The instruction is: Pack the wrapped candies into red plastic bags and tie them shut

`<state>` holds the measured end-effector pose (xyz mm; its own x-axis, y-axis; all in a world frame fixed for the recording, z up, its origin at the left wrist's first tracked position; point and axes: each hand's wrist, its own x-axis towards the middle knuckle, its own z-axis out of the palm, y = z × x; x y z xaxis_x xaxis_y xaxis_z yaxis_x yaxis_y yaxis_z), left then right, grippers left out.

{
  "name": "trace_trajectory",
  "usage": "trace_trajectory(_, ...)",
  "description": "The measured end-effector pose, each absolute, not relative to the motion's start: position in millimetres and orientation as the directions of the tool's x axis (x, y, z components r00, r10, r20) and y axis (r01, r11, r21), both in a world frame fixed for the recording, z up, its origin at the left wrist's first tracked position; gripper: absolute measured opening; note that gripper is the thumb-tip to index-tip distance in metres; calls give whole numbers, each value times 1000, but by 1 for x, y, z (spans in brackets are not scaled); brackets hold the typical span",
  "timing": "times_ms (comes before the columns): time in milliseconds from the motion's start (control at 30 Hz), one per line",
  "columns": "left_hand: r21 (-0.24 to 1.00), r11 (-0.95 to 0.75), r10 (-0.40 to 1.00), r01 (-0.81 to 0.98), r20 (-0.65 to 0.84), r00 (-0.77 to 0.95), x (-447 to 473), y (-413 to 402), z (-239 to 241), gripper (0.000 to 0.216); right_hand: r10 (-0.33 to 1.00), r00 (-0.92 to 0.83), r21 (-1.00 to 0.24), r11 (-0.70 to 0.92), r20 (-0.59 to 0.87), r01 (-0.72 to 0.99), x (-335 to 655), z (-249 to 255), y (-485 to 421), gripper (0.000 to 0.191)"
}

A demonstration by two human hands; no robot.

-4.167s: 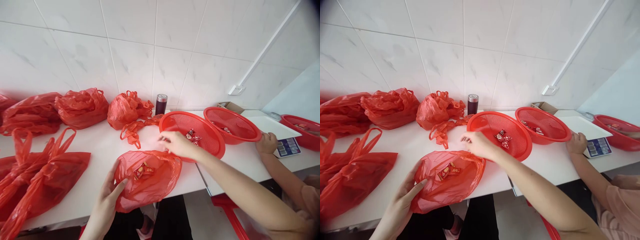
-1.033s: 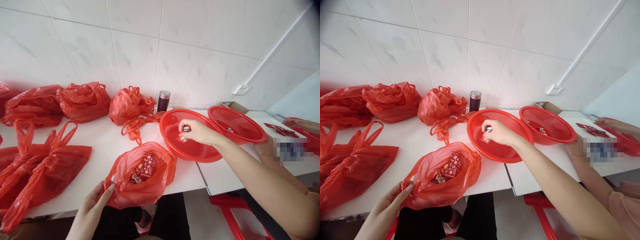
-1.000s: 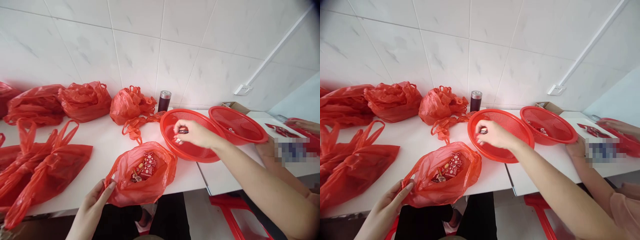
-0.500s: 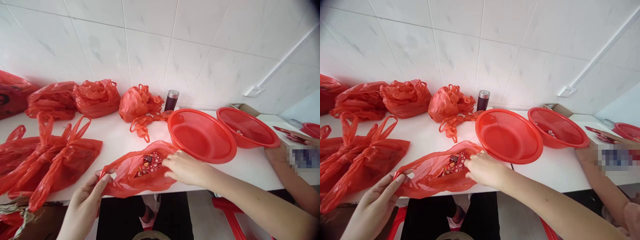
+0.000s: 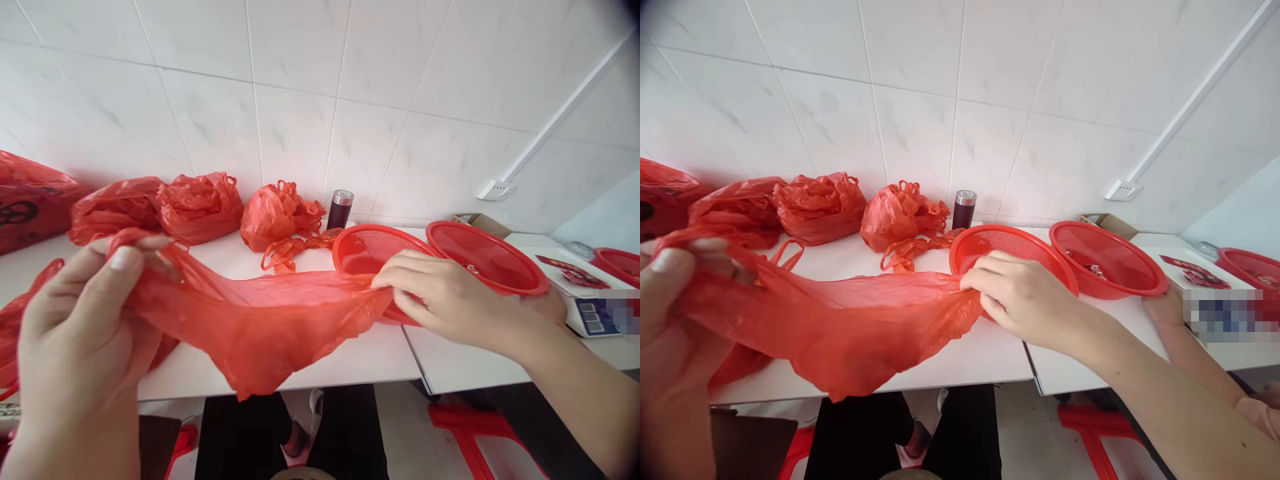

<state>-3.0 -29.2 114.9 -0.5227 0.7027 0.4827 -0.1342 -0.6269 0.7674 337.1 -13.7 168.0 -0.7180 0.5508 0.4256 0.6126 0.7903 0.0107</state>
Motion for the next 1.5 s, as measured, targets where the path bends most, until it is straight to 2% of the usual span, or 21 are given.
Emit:
trace_trajectory(100,775,-621,715,-119,497,-493,6,-20,138,16,519,-751,166,767,407,620,341,164,-9,24)
trace_trajectory(233,811,-567,767,-141,458,-448,1,-11,152,21,570,-779,272,731,263,626,348,157,-7,21)
trace_trajectory(300,813,-564,772,-146,456,-443,-5,-10,155,22,569,-773,312,707,282,634,352,159,-8,20)
trace_trajectory(467,913,-380,891,-148,318,-325,-15,-11,160,27,467,-721,215,743,513,634,358,172,-11,29)
trace_trajectory(567,935,-337,908,-114,290,-302,-17,-11,163,20,418,-596,133,733,685,667,357,180,-12,30)
trace_trajectory(633,943,-319,921,-97,285,-265,-18,-10,163,14,413,-588,121,740,696,662,357,185,-11,31)
trace_trajectory(733,952,-299,936,-64,280,-215,-17,-9,162,20,419,-624,144,744,660,652,357,194,-6,31)
trace_trajectory(833,958,-283,935,34,284,-212,-16,-8,162,25,448,-541,73,719,712,691,356,202,-4,29)
trace_trajectory(967,944,-282,940,171,308,-147,-14,-10,164,27,487,-571,-23,774,661,633,347,207,-6,27)
trace_trajectory(1100,918,-396,913,20,396,-98,-6,-12,166,24,639,-477,-280,730,603,624,334,211,-8,22)
trace_trajectory(1200,925,-361,927,-120,370,59,8,-13,164,21,712,-502,-484,702,491,522,317,212,-4,17)
trace_trajectory(1267,943,-322,919,-81,332,213,20,-12,163,30,709,-532,-591,694,463,411,298,212,0,14)
trace_trajectory(1367,934,-324,888,152,244,390,38,-8,162,46,628,-621,-656,718,468,232,262,210,5,10)
trace_trajectory(1433,912,-316,876,263,173,451,48,-5,162,32,581,-645,-661,735,496,153,240,207,8,12)
trace_trajectory(1500,928,-257,887,271,115,447,52,-1,161,19,563,-627,-650,751,538,117,227,202,11,17)
